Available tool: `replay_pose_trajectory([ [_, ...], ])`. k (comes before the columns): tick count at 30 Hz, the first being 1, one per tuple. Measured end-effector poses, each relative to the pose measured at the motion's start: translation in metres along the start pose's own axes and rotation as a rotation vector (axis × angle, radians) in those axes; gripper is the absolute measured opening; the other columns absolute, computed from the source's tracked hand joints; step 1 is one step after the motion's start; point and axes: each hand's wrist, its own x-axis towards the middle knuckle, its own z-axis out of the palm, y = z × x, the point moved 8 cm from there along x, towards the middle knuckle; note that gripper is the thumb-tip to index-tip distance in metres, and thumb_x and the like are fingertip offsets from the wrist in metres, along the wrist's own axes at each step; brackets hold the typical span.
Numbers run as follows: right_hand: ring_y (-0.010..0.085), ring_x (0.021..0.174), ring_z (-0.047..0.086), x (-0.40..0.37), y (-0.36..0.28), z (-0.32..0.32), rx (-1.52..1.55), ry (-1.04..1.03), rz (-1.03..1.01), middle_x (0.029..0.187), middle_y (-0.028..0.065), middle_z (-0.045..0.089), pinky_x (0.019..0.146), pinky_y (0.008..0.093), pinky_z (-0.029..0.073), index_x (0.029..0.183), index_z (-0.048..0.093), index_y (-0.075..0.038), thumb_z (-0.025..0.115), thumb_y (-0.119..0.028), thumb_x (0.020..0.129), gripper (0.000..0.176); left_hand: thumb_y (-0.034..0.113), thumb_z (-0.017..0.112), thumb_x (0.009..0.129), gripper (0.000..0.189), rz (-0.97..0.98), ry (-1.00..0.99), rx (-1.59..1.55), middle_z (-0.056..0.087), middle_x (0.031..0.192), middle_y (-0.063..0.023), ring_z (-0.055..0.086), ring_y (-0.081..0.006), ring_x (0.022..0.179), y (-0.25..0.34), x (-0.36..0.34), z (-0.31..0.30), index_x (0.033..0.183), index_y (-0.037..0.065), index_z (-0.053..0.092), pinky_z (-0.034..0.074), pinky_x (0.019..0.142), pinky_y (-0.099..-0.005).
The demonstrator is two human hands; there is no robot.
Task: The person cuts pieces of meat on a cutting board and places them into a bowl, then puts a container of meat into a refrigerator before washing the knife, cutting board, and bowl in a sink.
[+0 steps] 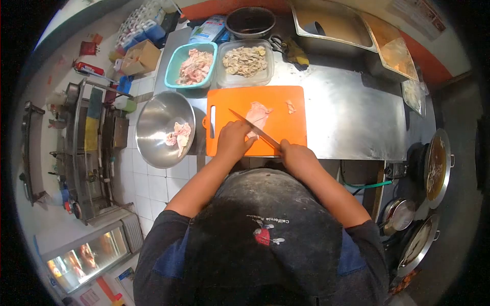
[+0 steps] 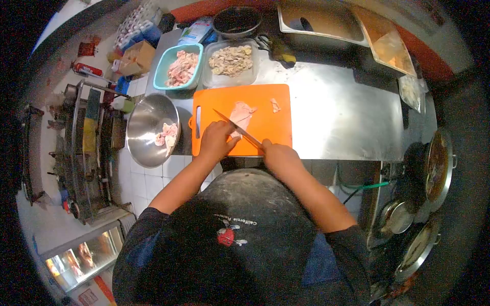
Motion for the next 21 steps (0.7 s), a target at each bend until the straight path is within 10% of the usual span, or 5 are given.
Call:
replay_pose_trajectory([
  [10,0.0475,0.099,0.076,0.057,-0.038,0.009,-0.019,0.089,-0.067,0.101,0.0269,0.077,0.086,0.0599,0.059,0.118,0.061,-0.002,0.054,-0.022,0.108,0.024,0.016,0.079,0.088,0.012,-0.084,0.091,-0.084,0.074,0.093,-0.0146,0.072,-0.0382,0.094,-0.021,-0.001,0.015,0.092,0.005,0.078,0.058,0.084,-0.0505],
  [21,0.0528,0.092,0.072,-0.086,0.061,-0.009,-0.208,-0.123,0.140,0.099,0.0289,0.075,0.082,0.0642,0.055,0.114,0.056,-0.004,0.059,-0.023,0.103,0.023,0.016,0.084,0.083,0.016,-0.166,0.118,-0.024,0.073,0.101,-0.0135,0.070,-0.0371,0.097,-0.039,-0.005,-0.002,0.094,0.007,0.075,0.058,0.087,-0.0487],
])
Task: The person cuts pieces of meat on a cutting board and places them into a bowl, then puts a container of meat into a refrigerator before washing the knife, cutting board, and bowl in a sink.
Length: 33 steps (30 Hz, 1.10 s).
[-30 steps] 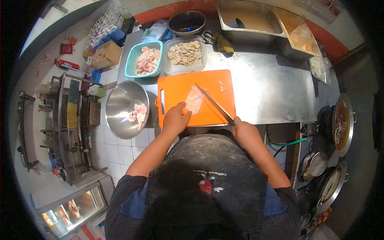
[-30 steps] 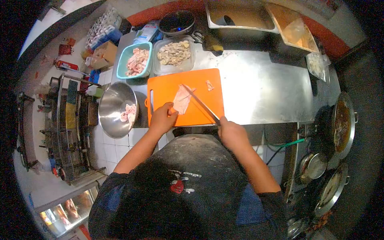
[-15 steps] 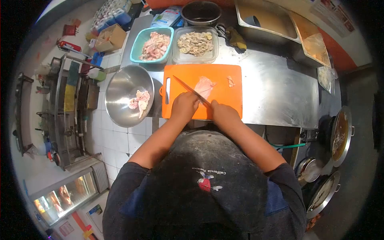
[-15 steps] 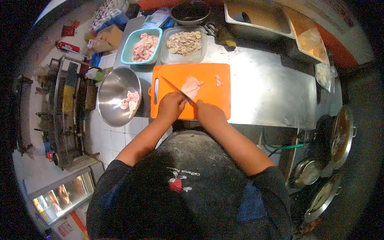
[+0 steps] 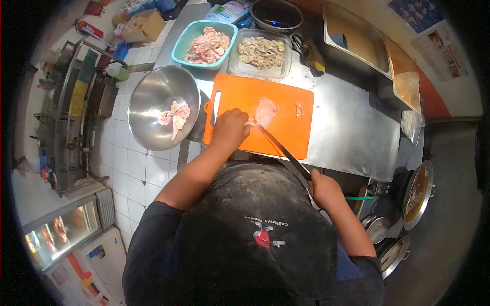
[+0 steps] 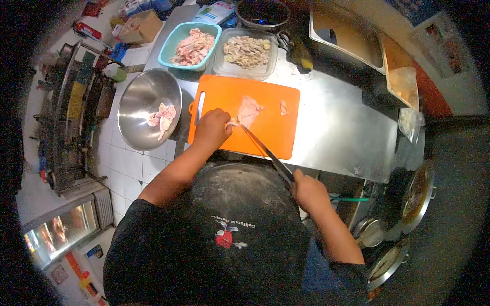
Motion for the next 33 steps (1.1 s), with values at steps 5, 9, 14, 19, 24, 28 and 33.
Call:
replay_pose_trajectory([
  [5,0.0494,0.092,0.075,0.067,-0.047,-0.038,0.005,0.125,-0.074,0.096,0.0269,0.076,0.081,0.0583,0.059,0.117,0.058,-0.005,0.056,-0.020,0.105,0.019,0.018,0.084,0.084,0.019,0.200,0.087,-0.119,0.073,0.106,-0.0132,0.070,-0.0368,0.098,0.022,0.010,-0.005,0.098,0.007,0.075,0.057,0.087,-0.0497],
  [9,0.0475,0.095,0.076,0.119,-0.085,-0.046,-0.009,0.172,-0.165,0.098,0.0268,0.077,0.082,0.0581,0.059,0.118,0.059,-0.005,0.053,-0.019,0.107,0.018,0.018,0.081,0.087,0.016,0.270,0.008,-0.020,0.073,0.100,-0.0120,0.070,-0.0362,0.095,0.035,0.019,0.017,0.099,0.008,0.076,0.057,0.085,-0.0503],
  [14,0.0487,0.095,0.076,0.119,-0.075,-0.032,-0.036,0.095,-0.075,0.098,0.0272,0.077,0.082,0.0593,0.058,0.118,0.058,-0.005,0.053,-0.019,0.107,0.019,0.016,0.080,0.086,0.013,0.232,0.053,-0.052,0.073,0.095,-0.0113,0.070,-0.0351,0.092,0.026,0.018,0.024,0.094,0.007,0.077,0.057,0.084,-0.0500],
  [19,0.0524,0.091,0.073,0.054,-0.005,-0.007,-0.047,0.038,0.024,0.093,0.0284,0.075,0.081,0.0636,0.055,0.113,0.056,-0.004,0.057,-0.019,0.103,0.017,0.016,0.079,0.081,0.009,0.225,0.148,-0.036,0.069,0.085,-0.0091,0.069,-0.0321,0.085,0.015,0.018,0.022,0.085,0.009,0.075,0.057,0.079,-0.0473],
  [24,0.0539,0.088,0.071,0.004,0.016,-0.027,-0.038,0.072,0.029,0.089,0.0293,0.073,0.079,0.0649,0.055,0.111,0.055,-0.003,0.058,-0.020,0.103,0.019,0.020,0.081,0.084,0.013,0.090,0.011,0.017,0.072,0.092,-0.0097,0.070,-0.0333,0.093,0.007,0.017,-0.003,0.092,0.010,0.077,0.055,0.085,-0.0494],
  [28,0.0522,0.090,0.073,0.056,-0.012,-0.046,-0.016,0.154,-0.012,0.092,0.0294,0.074,0.079,0.0631,0.056,0.114,0.057,-0.004,0.056,-0.024,0.105,0.022,0.020,0.081,0.084,0.013,0.170,0.215,-0.067,0.071,0.091,-0.0085,0.070,-0.0328,0.094,0.029,0.026,-0.011,0.091,0.010,0.077,0.054,0.084,-0.0499],
  [33,0.0488,0.095,0.075,0.130,-0.065,-0.063,-0.072,0.120,-0.088,0.101,0.0275,0.076,0.081,0.0602,0.057,0.118,0.058,-0.004,0.051,-0.021,0.108,0.021,0.022,0.082,0.083,0.013,0.264,0.113,-0.060,0.073,0.094,-0.0064,0.070,-0.0302,0.093,0.036,0.044,0.027,0.090,0.011,0.078,0.053,0.083,-0.0483],
])
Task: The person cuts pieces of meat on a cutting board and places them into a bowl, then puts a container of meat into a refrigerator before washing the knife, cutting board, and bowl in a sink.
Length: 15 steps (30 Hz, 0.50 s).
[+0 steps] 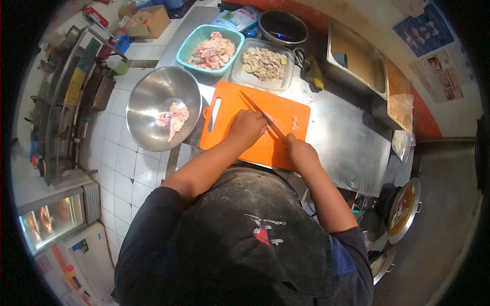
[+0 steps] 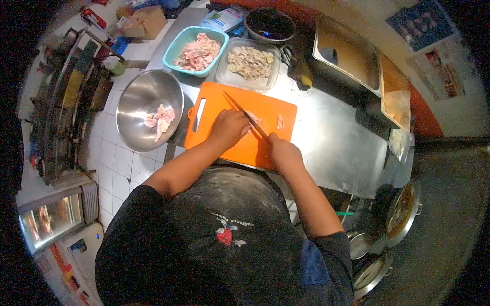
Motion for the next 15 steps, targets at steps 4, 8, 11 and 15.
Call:
replay_pose_trajectory([
  [4,0.0474,0.096,0.076,0.030,-0.007,0.009,-0.033,0.007,-0.010,0.103,0.0258,0.077,0.082,0.0596,0.058,0.119,0.059,-0.006,0.050,-0.020,0.108,0.020,0.021,0.084,0.080,0.011,0.028,0.052,0.011,0.073,0.091,-0.0041,0.071,-0.0273,0.092,0.001,0.001,0.002,0.087,0.013,0.079,0.052,0.080,-0.0465],
  [8,0.0470,0.095,0.076,0.028,0.002,0.013,-0.006,0.024,-0.018,0.101,0.0255,0.077,0.081,0.0605,0.058,0.119,0.059,-0.007,0.052,-0.022,0.107,0.021,0.021,0.085,0.079,0.011,0.004,0.043,0.094,0.073,0.087,-0.0030,0.072,-0.0263,0.090,-0.002,0.002,0.005,0.086,0.014,0.080,0.052,0.079,-0.0461],
  [11,0.0493,0.094,0.075,-0.020,0.039,0.026,0.012,-0.041,0.069,0.097,0.0264,0.076,0.081,0.0615,0.057,0.117,0.059,-0.006,0.057,-0.024,0.105,0.022,0.022,0.085,0.079,0.011,-0.029,0.035,0.112,0.073,0.085,-0.0023,0.072,-0.0262,0.088,-0.004,0.001,0.002,0.085,0.015,0.080,0.050,0.080,-0.0457],
  [15,0.0527,0.091,0.072,-0.105,0.091,0.036,-0.020,-0.033,0.103,0.093,0.0281,0.074,0.080,0.0628,0.055,0.113,0.057,-0.005,0.060,-0.024,0.103,0.021,0.027,0.086,0.080,0.013,-0.099,-0.124,0.201,0.075,0.089,-0.0025,0.072,-0.0261,0.089,-0.011,0.000,0.006,0.086,0.016,0.081,0.048,0.083,-0.0457],
])
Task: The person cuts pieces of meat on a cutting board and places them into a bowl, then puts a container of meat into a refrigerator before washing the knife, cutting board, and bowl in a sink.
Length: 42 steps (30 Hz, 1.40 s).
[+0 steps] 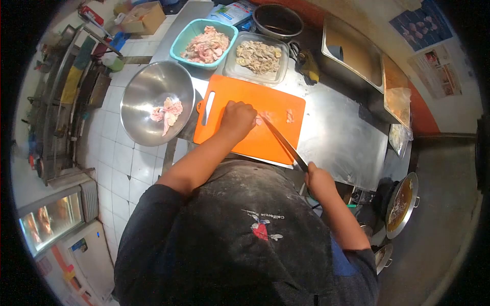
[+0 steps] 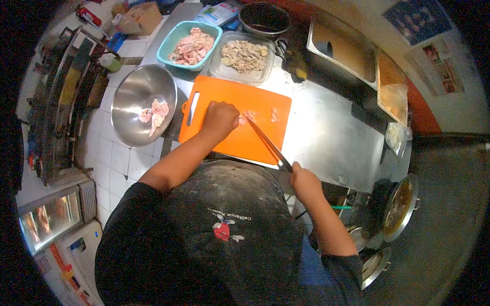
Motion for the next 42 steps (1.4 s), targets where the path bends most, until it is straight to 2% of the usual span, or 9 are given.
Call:
replay_pose_trajectory([
  [9,0.0533,0.093,0.071,-0.028,0.017,-0.020,0.181,0.274,0.235,0.093,0.0292,0.073,0.081,0.0633,0.055,0.110,0.057,-0.004,0.061,-0.018,0.103,0.016,0.027,0.088,0.084,0.033,-0.194,-0.170,-0.250,0.077,0.106,-0.0103,0.071,-0.0347,0.110,-0.028,-0.041,-0.045,0.110,0.007,0.082,0.056,0.093,-0.0491],
  [18,0.0507,0.087,0.073,0.002,-0.067,0.000,0.289,0.157,-0.075,0.092,0.0285,0.074,0.078,0.0630,0.056,0.113,0.059,-0.005,0.057,-0.022,0.106,0.019,0.017,0.087,0.084,0.083,-0.215,-0.327,-0.186,0.060,0.134,-0.0219,0.065,-0.0418,0.123,-0.020,-0.047,-0.029,0.159,0.012,0.052,0.057,0.100,-0.0478],
  [21,0.0519,0.089,0.072,-0.003,-0.044,-0.004,0.353,0.239,0.010,0.093,0.0298,0.074,0.080,0.0636,0.055,0.112,0.059,-0.003,0.058,-0.024,0.107,0.022,0.014,0.081,0.089,0.079,-0.074,-0.409,-0.191,0.060,0.129,-0.0213,0.066,-0.0413,0.119,-0.001,-0.030,-0.016,0.162,0.018,0.051,0.058,0.099,-0.0473],
  [22,0.0537,0.091,0.071,-0.006,-0.036,-0.006,0.370,0.237,0.028,0.093,0.0316,0.073,0.081,0.0637,0.055,0.111,0.058,-0.001,0.059,-0.025,0.108,0.024,0.009,0.076,0.090,0.054,-0.038,-0.331,-0.220,0.063,0.119,-0.0198,0.069,-0.0411,0.109,0.010,-0.023,-0.024,0.144,0.015,0.067,0.059,0.093,-0.0476],
  [28,0.0553,0.092,0.070,-0.018,0.000,0.021,0.420,0.272,0.110,0.093,0.0332,0.072,0.083,0.0635,0.055,0.111,0.057,0.000,0.063,-0.024,0.106,0.026,0.012,0.077,0.090,0.015,0.068,-0.544,-0.184,0.069,0.105,-0.0219,0.072,-0.0406,0.101,0.011,-0.006,0.000,0.103,0.005,0.074,0.058,0.088,-0.0472],
  [31,0.0552,0.094,0.071,-0.025,0.003,0.031,0.457,0.272,0.129,0.095,0.0332,0.073,0.083,0.0628,0.055,0.111,0.057,0.000,0.064,-0.024,0.105,0.026,0.012,0.079,0.089,0.021,0.129,-0.470,-0.162,0.072,0.110,-0.0208,0.073,-0.0369,0.102,0.003,0.014,-0.040,0.109,0.005,0.074,0.058,0.085,-0.0452],
  [37,0.0551,0.096,0.071,-0.041,-0.004,0.037,0.556,0.263,0.161,0.098,0.0323,0.074,0.085,0.0619,0.056,0.111,0.058,0.001,0.065,-0.024,0.105,0.026,0.002,0.075,0.091,0.025,0.062,0.262,-0.333,0.074,0.109,-0.0170,0.075,-0.0329,0.102,-0.065,0.059,-0.211,0.116,0.003,0.075,0.061,0.086,-0.0396],
  [41,0.0547,0.098,0.071,-0.038,-0.015,0.038,0.514,0.284,0.166,0.099,0.0311,0.075,0.086,0.0615,0.056,0.108,0.058,0.002,0.067,-0.022,0.104,0.026,0.006,0.077,0.092,0.032,-0.017,0.310,-0.150,0.074,0.123,-0.0189,0.075,-0.0353,0.110,-0.130,0.094,-0.227,0.124,0.007,0.077,0.060,0.094,-0.0418],
  [42,0.0547,0.098,0.071,-0.038,-0.021,0.035,0.511,0.296,0.159,0.099,0.0311,0.075,0.086,0.0615,0.056,0.108,0.058,0.002,0.067,-0.022,0.104,0.026,0.013,0.075,0.094,0.034,-0.084,0.097,-0.045,0.074,0.126,-0.0174,0.073,-0.0362,0.114,-0.154,0.105,-0.200,0.128,0.012,0.078,0.059,0.096,-0.0449],
])
